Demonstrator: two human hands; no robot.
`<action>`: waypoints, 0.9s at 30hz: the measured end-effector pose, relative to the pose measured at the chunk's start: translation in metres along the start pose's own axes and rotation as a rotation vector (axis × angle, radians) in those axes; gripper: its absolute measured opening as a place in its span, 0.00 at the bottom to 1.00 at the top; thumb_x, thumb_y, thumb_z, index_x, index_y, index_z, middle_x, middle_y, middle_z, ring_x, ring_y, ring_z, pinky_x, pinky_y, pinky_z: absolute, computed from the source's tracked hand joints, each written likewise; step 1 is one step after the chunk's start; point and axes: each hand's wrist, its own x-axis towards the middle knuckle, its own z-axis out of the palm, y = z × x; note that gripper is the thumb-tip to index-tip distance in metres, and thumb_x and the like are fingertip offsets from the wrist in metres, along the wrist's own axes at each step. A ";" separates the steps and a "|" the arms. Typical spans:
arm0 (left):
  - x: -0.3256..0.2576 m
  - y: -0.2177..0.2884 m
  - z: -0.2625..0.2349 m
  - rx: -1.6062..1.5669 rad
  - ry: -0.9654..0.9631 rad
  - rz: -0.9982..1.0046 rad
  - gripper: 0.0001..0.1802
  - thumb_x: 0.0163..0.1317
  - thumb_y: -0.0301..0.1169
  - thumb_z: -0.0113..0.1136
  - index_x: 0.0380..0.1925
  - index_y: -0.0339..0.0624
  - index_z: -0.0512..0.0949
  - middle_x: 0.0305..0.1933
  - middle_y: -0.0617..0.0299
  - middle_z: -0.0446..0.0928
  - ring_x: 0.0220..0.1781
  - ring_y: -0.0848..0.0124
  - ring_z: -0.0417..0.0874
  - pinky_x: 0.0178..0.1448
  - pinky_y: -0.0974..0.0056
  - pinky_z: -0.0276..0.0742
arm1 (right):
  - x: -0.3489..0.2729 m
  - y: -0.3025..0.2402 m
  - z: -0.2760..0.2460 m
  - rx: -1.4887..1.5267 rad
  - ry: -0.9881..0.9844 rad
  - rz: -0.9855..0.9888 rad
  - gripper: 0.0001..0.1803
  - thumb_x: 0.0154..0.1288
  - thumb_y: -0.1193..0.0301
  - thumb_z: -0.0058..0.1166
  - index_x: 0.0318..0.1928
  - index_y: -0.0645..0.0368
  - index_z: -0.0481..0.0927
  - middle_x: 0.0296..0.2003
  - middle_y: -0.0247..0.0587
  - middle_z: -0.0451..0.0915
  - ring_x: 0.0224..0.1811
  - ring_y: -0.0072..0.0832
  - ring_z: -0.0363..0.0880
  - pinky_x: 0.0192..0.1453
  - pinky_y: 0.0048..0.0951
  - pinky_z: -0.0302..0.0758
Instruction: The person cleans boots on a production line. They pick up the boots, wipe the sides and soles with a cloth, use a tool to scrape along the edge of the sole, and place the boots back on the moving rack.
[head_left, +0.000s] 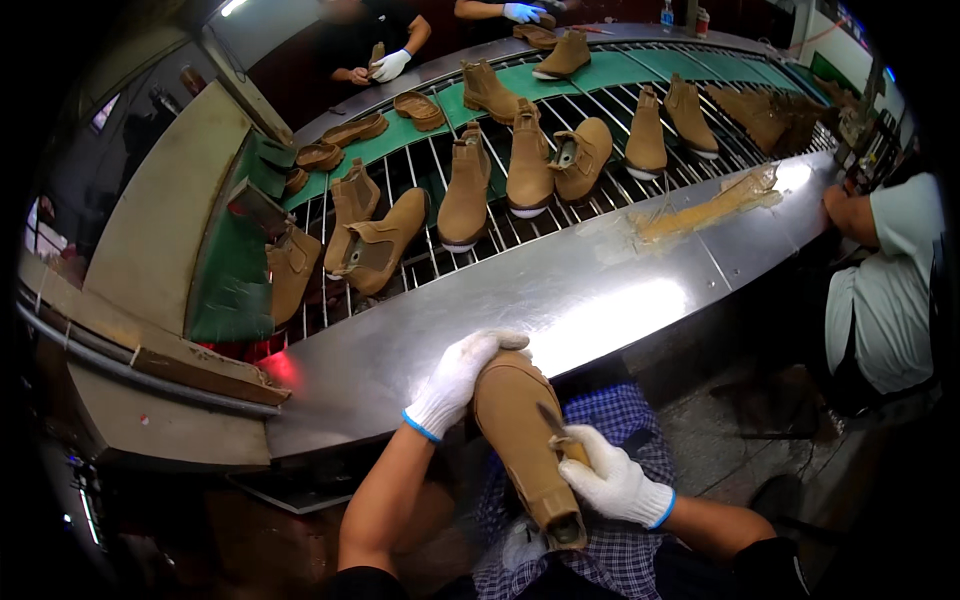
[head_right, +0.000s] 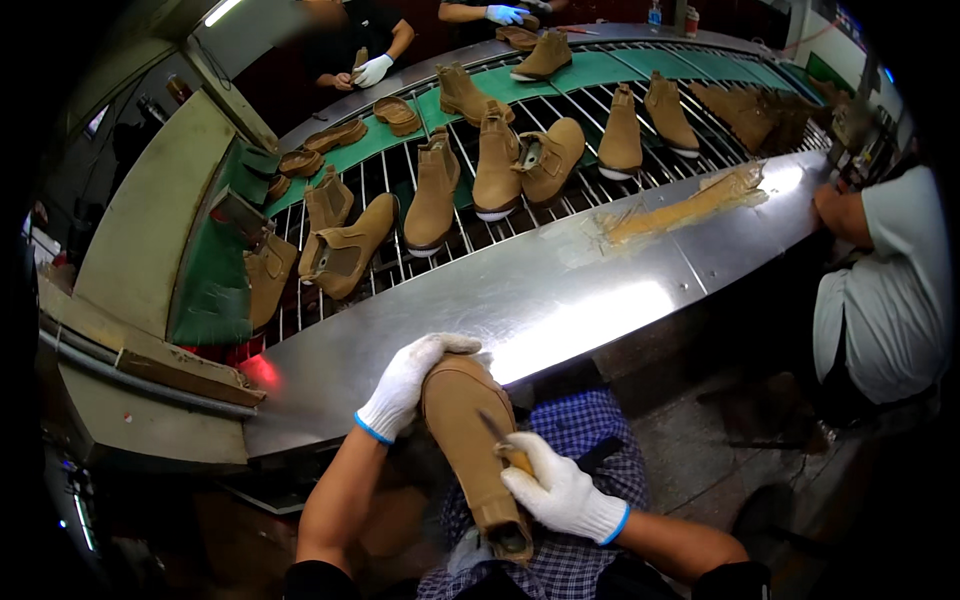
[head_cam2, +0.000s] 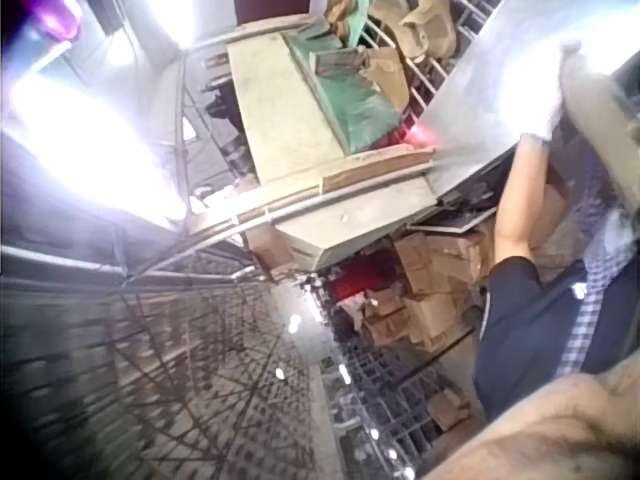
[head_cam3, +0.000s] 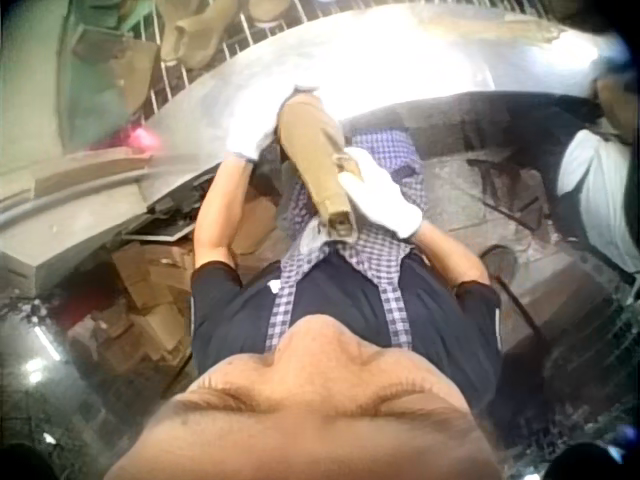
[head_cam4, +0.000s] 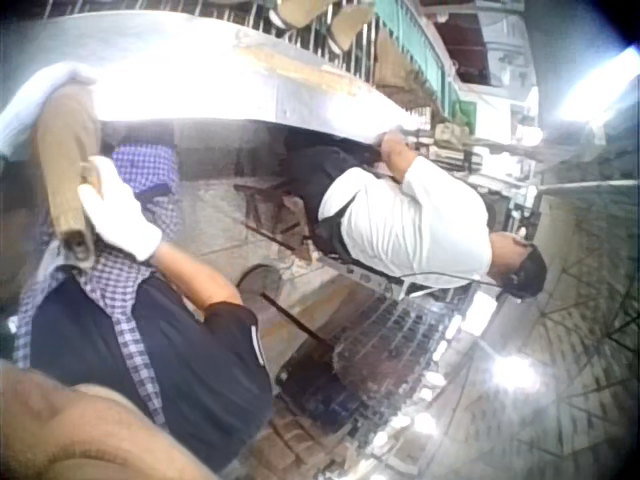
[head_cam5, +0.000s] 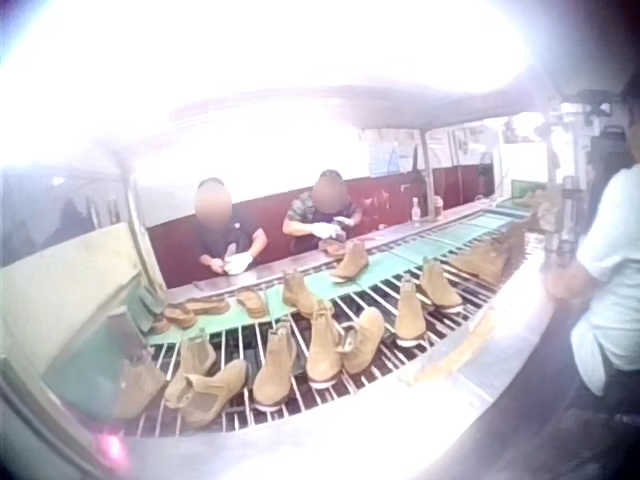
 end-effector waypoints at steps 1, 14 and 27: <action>0.001 0.000 -0.009 0.148 0.024 -0.026 0.24 0.82 0.42 0.55 0.56 0.28 0.83 0.60 0.43 0.86 0.61 0.57 0.87 0.71 0.53 0.82 | 0.006 -0.015 0.000 -0.017 -0.089 0.065 0.28 0.79 0.64 0.58 0.72 0.61 0.70 0.60 0.63 0.84 0.61 0.51 0.88 0.65 0.44 0.83; 0.001 -0.019 -0.031 -0.034 -0.024 -0.123 0.18 0.74 0.33 0.67 0.56 0.31 0.83 0.61 0.47 0.86 0.62 0.60 0.87 0.71 0.56 0.81 | 0.057 -0.002 -0.025 -0.405 -0.002 -0.060 0.31 0.79 0.57 0.57 0.75 0.57 0.70 0.60 0.57 0.84 0.54 0.52 0.89 0.59 0.46 0.87; -0.024 0.003 -0.046 -0.001 0.047 -0.086 0.27 0.61 0.33 0.79 0.56 0.30 0.83 0.53 0.51 0.88 0.56 0.64 0.88 0.66 0.58 0.83 | 0.105 -0.005 -0.084 -0.935 0.388 -0.439 0.32 0.71 0.58 0.65 0.68 0.63 0.75 0.50 0.54 0.84 0.48 0.48 0.86 0.51 0.47 0.84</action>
